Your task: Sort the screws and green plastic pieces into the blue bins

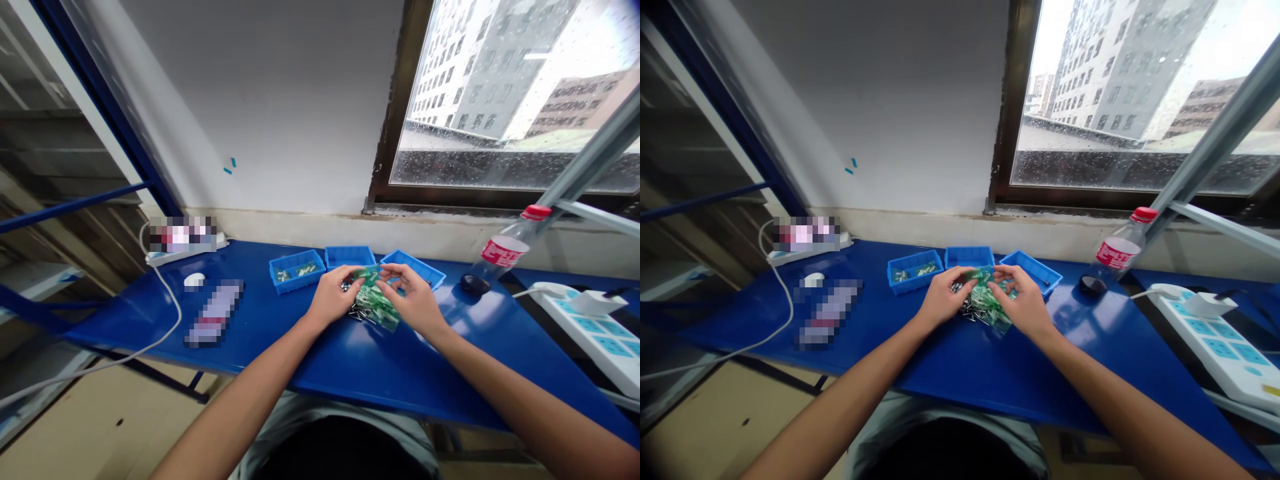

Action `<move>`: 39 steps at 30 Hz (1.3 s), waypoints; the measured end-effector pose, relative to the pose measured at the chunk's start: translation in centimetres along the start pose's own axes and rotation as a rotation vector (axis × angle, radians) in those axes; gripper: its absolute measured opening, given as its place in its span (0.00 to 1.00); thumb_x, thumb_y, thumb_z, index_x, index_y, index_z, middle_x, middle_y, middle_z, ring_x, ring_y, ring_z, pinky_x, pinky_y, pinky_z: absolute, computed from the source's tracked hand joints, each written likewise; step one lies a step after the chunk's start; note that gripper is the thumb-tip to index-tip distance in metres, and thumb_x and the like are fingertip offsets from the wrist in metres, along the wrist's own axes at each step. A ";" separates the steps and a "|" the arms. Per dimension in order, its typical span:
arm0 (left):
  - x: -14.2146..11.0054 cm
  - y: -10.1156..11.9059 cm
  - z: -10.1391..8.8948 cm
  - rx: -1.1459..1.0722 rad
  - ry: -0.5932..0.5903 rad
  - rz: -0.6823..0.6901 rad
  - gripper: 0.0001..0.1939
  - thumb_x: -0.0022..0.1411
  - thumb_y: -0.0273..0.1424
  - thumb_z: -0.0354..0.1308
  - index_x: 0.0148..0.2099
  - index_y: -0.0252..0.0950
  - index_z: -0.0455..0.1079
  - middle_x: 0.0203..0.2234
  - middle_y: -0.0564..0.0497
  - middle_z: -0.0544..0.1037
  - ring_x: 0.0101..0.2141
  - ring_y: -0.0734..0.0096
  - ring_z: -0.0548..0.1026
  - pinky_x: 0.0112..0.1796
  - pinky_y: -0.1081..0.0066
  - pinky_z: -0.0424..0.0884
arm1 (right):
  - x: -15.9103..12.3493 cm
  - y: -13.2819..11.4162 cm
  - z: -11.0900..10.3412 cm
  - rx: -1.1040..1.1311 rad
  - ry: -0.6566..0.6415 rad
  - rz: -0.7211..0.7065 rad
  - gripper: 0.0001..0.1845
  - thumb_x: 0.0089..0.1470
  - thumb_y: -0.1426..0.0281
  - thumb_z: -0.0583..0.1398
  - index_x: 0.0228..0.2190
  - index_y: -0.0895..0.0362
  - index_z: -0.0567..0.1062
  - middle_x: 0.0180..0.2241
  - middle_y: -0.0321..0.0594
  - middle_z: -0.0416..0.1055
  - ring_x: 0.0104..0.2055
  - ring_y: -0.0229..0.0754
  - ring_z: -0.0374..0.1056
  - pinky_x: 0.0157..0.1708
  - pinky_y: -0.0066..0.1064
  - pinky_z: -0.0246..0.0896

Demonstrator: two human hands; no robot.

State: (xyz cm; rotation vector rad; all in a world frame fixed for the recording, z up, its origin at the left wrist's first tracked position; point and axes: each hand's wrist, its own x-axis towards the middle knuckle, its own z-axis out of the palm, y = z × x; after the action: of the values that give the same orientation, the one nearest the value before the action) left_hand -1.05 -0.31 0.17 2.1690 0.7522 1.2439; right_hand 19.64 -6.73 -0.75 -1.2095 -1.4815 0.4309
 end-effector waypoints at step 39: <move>-0.2 0.2 0.0 -0.048 -0.047 0.086 0.06 0.69 0.31 0.63 0.46 0.36 0.77 0.43 0.45 0.80 0.41 0.65 0.79 0.44 0.65 0.80 | -0.4 0.8 0.8 0.247 -0.020 0.246 0.24 0.56 0.50 0.71 0.42 0.52 0.72 0.28 0.36 0.76 0.26 0.44 0.73 0.27 0.35 0.73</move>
State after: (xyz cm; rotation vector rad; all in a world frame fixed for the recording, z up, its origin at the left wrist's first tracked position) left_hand -1.07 -0.62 0.20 2.2039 0.6094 1.2357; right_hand 19.19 -6.52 -1.84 -1.1936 -1.2582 0.7707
